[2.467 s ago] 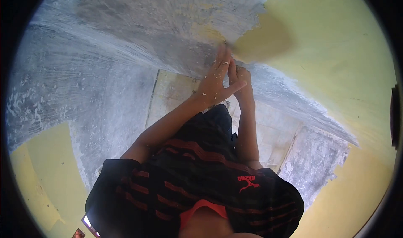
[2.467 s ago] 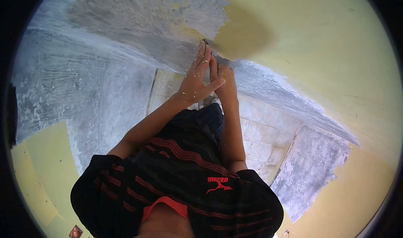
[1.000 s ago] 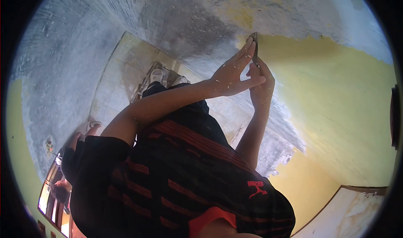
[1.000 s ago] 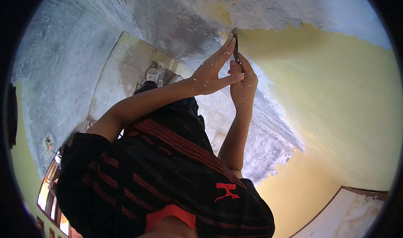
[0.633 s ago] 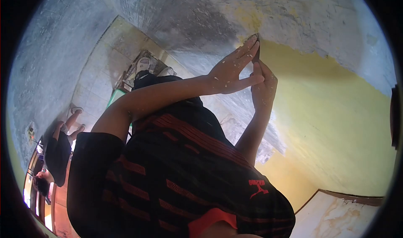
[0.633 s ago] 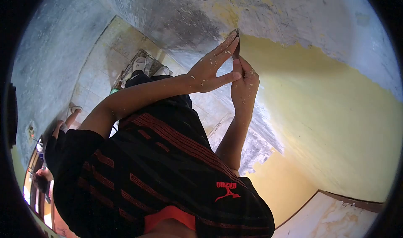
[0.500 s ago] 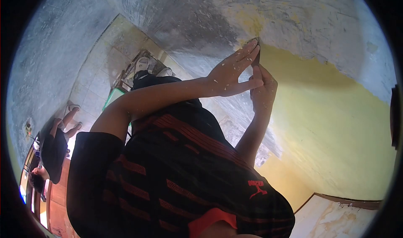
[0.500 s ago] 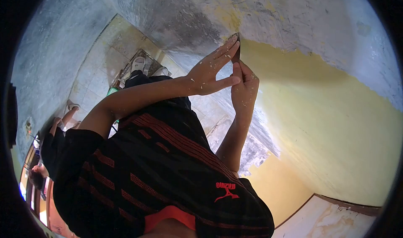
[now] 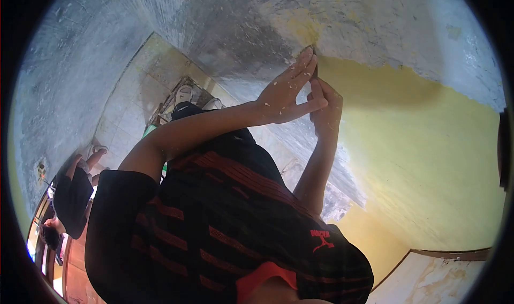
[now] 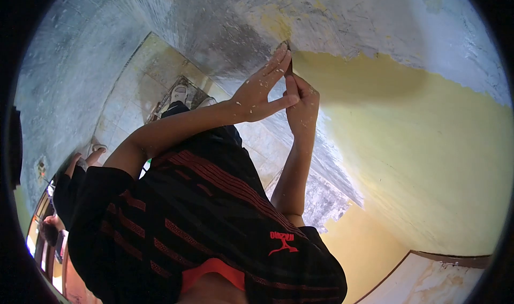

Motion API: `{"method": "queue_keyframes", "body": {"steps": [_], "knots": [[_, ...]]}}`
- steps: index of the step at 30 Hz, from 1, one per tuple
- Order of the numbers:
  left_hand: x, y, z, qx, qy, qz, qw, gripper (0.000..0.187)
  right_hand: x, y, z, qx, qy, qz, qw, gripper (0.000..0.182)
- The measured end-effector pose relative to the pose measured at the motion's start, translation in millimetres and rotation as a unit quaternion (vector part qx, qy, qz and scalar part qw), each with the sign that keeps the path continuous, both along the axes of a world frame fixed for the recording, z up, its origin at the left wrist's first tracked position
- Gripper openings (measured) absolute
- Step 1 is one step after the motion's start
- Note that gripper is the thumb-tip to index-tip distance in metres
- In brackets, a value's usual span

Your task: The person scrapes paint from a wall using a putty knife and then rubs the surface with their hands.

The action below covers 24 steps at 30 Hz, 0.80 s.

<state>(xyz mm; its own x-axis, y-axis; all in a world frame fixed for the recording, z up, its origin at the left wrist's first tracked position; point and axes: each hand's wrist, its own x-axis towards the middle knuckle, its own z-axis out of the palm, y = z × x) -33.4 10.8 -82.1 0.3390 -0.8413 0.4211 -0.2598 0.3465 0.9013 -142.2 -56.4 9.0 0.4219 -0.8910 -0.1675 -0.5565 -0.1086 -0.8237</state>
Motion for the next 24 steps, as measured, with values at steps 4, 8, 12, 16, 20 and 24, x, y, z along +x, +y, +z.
{"method": "queue_keyframes", "body": {"steps": [4, 8, 12, 16, 20, 24], "knots": [[18, 5, 4, 0.026, 0.006, 0.009, 1.0, 0.096, 4, 5, -3, 0.005, 0.046, -0.009, 0.999, 0.026], [15, 8, 8, 0.045, -0.025, -0.042, 0.998, 0.1, 2, 17, 16, 0.08, 0.021, -0.067, 0.994, 0.028], [15, 6, 6, 0.033, -0.042, -0.012, 0.998, 0.104, 5, 24, -13, 0.063, -0.031, -0.09, 0.993, 0.03], [7, 1, -1, -0.009, -0.069, -0.017, 0.997, 0.105, -4, 20, -12, 0.031, -0.022, -0.073, 0.997, 0.028], [1, -10, -12, -0.036, 0.003, 0.02, 0.999, 0.105, 5, 0, -17, 0.001, 0.016, -0.02, 1.0, 0.026], [7, -7, -15, -0.023, 0.003, -0.067, 0.998, 0.107, -12, 10, -25, 0.016, -0.029, -0.058, 0.998, 0.027]]}}
